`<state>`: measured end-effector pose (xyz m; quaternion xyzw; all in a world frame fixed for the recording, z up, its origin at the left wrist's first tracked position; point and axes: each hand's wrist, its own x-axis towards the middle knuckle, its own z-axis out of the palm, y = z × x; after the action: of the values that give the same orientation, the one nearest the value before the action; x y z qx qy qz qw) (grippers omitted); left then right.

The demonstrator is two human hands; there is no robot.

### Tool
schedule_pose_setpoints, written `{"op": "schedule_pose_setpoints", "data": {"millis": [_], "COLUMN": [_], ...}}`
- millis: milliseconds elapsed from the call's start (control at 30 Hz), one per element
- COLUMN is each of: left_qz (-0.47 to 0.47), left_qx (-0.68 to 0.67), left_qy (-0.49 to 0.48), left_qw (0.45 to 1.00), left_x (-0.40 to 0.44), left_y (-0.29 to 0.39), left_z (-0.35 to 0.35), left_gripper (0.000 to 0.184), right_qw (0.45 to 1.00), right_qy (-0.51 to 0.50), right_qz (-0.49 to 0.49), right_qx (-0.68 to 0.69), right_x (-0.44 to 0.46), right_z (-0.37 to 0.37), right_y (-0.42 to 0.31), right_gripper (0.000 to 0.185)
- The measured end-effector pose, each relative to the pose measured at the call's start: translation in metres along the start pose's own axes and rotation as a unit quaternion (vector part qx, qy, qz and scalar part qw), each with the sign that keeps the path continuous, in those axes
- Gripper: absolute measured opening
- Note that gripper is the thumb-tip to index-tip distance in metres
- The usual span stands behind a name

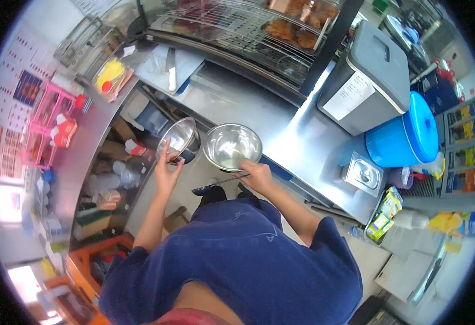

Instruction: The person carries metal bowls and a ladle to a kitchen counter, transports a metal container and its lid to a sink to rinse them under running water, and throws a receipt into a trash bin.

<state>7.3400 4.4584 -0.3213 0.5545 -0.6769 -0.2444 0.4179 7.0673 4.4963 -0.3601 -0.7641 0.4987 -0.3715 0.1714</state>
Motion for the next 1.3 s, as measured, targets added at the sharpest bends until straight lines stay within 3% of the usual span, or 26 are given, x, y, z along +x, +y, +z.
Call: {"op": "schedule_pose_setpoints", "data": {"millis": [200, 300, 433, 567, 867, 1067, 1167, 1300], "left_qz": [0.108, 0.218, 0.345, 0.377, 0.392, 0.377, 0.388, 0.396], "left_qx": [-0.015, -0.031, -0.056, -0.079, -0.095, -0.074, -0.078, -0.06], "left_qy": [-0.179, -0.265, -0.324, -0.377, -0.398, -0.409, -0.373, -0.269], "left_qw": [0.978, 0.939, 0.879, 0.842, 0.824, 0.828, 0.839, 0.876], "left_x": [0.074, 0.091, 0.093, 0.079, 0.054, 0.048, 0.05, 0.038], "left_y": [0.004, 0.005, 0.016, 0.028, 0.056, 0.068, 0.074, 0.079], "left_z": [0.021, 0.056, 0.112, 0.159, 0.231, 0.266, 0.267, 0.251], "left_gripper": [0.064, 0.062, 0.059, 0.061, 0.066, 0.067, 0.065, 0.055], "right_qw": [0.977, 0.939, 0.904, 0.891, 0.881, 0.89, 0.86, 0.776], "right_qy": [0.11, 0.173, 0.243, 0.198, 0.106, 0.171, 0.267, 0.354], "right_qz": [0.172, 0.252, 0.272, 0.288, 0.313, 0.283, 0.299, 0.462], "right_qx": [-0.063, -0.157, -0.222, -0.291, -0.339, -0.314, -0.315, -0.243], "right_x": [-0.019, -0.036, -0.072, -0.108, -0.157, -0.15, -0.152, -0.141], "right_z": [-0.012, -0.019, -0.027, -0.045, -0.083, -0.123, -0.122, -0.134], "right_y": [-0.019, -0.022, -0.008, 0.001, 0.067, 0.066, 0.06, 0.041], "right_gripper": [0.024, 0.024, 0.025, 0.023, 0.03, 0.046, 0.048, 0.044]}}
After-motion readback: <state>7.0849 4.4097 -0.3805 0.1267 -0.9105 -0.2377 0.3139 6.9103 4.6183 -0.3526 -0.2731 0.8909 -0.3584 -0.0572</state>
